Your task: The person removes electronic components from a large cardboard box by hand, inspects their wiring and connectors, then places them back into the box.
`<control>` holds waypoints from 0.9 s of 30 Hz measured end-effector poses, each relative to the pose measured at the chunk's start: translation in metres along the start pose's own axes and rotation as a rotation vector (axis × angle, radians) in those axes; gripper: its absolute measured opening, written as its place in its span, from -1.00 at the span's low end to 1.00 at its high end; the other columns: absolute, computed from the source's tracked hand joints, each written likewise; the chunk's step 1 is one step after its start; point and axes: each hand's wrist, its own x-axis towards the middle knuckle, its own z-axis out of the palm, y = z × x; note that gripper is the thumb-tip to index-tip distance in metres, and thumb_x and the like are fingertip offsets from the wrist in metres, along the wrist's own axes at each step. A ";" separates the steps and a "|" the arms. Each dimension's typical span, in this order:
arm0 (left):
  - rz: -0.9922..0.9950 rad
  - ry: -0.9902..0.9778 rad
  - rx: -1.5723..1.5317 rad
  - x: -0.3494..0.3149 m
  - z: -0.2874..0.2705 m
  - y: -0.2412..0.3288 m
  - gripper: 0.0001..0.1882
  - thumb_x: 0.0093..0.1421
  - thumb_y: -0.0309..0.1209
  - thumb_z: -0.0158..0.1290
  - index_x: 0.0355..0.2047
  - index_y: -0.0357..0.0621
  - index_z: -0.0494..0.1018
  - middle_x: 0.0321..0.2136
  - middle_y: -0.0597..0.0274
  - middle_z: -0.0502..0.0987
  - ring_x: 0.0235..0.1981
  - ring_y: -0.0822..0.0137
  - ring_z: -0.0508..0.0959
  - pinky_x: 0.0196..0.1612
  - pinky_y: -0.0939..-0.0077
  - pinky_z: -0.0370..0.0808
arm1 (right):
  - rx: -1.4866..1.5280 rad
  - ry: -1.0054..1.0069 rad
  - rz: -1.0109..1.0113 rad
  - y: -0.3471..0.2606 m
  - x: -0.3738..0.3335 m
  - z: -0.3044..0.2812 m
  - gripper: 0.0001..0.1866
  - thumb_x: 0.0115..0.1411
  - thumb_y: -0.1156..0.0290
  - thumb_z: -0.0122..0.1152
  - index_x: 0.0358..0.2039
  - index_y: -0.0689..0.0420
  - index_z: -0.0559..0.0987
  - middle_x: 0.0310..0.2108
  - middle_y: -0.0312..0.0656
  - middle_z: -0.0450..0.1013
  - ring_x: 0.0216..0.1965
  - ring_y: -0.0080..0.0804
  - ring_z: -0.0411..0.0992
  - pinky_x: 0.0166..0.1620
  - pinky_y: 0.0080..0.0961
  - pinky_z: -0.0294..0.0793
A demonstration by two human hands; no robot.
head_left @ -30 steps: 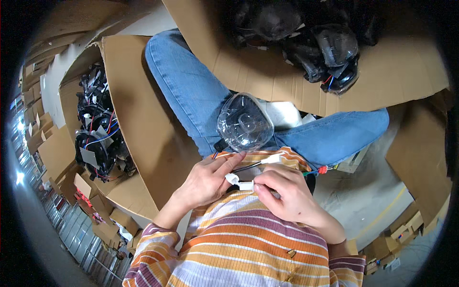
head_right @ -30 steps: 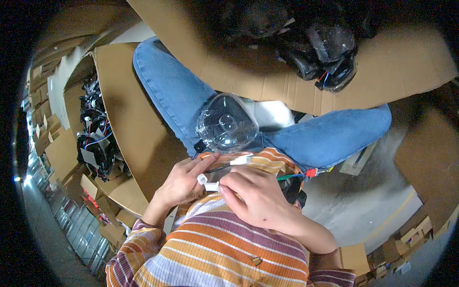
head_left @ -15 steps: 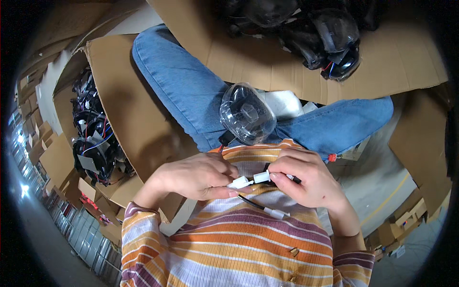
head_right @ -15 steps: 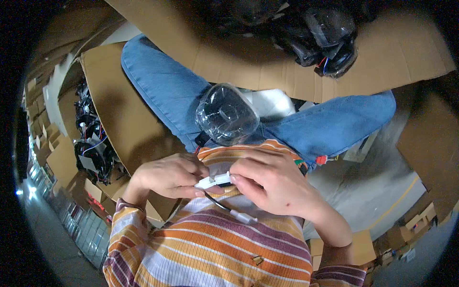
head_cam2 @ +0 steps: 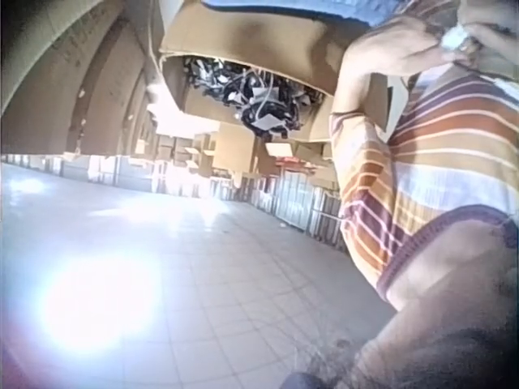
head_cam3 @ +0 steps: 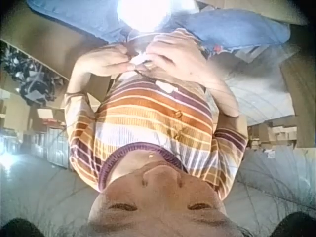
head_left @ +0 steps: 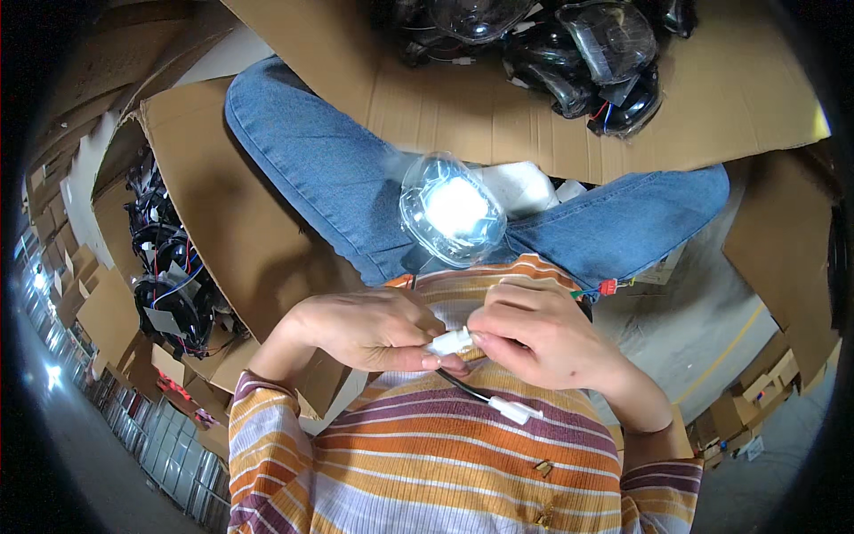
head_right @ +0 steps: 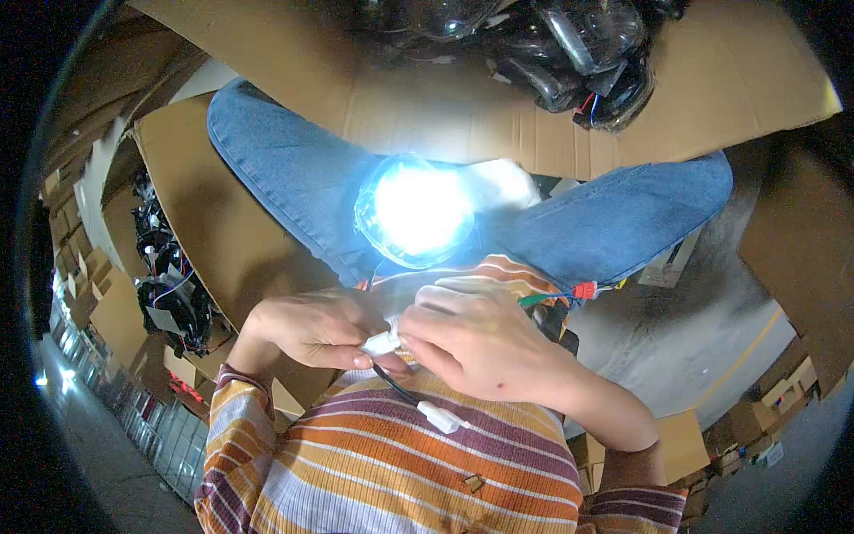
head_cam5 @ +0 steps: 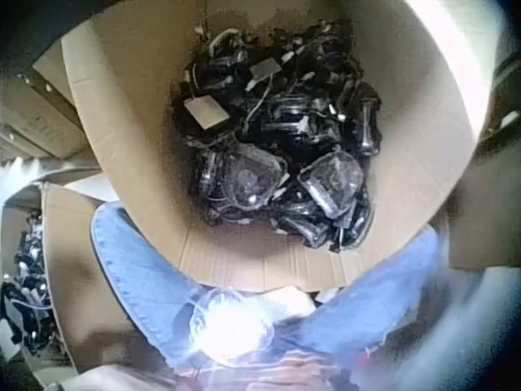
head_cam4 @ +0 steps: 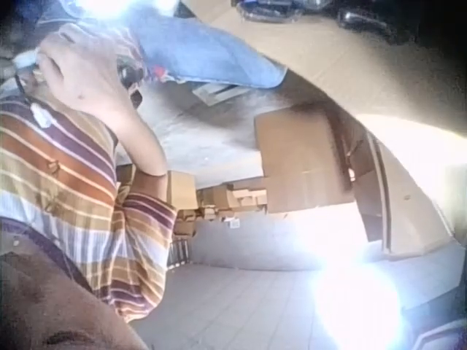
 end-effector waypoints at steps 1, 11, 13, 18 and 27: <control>-0.037 -0.011 0.004 0.001 -0.001 0.001 -0.73 0.15 -0.30 -0.20 -0.22 -0.09 0.42 -0.52 0.10 0.41 -0.48 0.15 0.40 -0.39 0.37 0.32 | 0.018 0.011 0.034 0.000 0.001 0.001 -0.93 -0.07 0.47 0.06 -0.58 0.15 0.38 -0.62 -0.23 0.27 -0.54 -0.34 0.31 -0.44 -0.45 0.27; -0.171 0.369 -0.244 -0.028 0.012 -0.006 -0.78 0.03 -0.36 -0.02 -0.38 -0.26 0.48 -0.58 0.14 0.42 -0.56 0.27 0.37 -0.46 0.48 0.28 | 0.097 0.219 0.188 -0.001 -0.025 -0.035 -0.93 -0.13 0.60 0.09 -0.55 0.24 0.42 -0.64 -0.19 0.30 -0.61 -0.36 0.28 -0.53 -0.51 0.27; -0.175 0.472 -0.338 -0.032 0.014 -0.008 -0.83 -0.04 -0.48 0.05 -0.40 -0.30 0.47 -0.56 0.18 0.44 -0.53 0.38 0.36 -0.44 0.57 0.28 | 0.108 0.184 0.171 -0.008 -0.027 -0.040 -0.93 -0.13 0.60 0.09 -0.55 0.24 0.42 -0.64 -0.19 0.30 -0.62 -0.36 0.28 -0.54 -0.51 0.26; -0.205 0.655 -0.356 -0.033 0.030 -0.011 -0.83 -0.07 -0.51 0.06 -0.41 -0.29 0.48 -0.52 0.17 0.48 -0.53 0.40 0.36 -0.44 0.53 0.28 | 0.207 0.119 0.152 -0.015 -0.025 -0.031 -0.93 -0.13 0.60 0.10 -0.56 0.23 0.42 -0.64 -0.22 0.30 -0.64 -0.40 0.27 -0.59 -0.54 0.22; -0.319 0.756 -0.259 -0.026 0.035 -0.007 -0.83 -0.08 -0.47 0.08 -0.42 -0.23 0.49 -0.64 0.30 0.35 -0.53 0.43 0.30 -0.42 0.57 0.22 | 0.310 0.127 0.204 -0.016 -0.020 -0.018 -0.95 -0.09 0.57 0.07 -0.54 0.22 0.41 -0.65 -0.20 0.29 -0.63 -0.38 0.30 -0.57 -0.53 0.24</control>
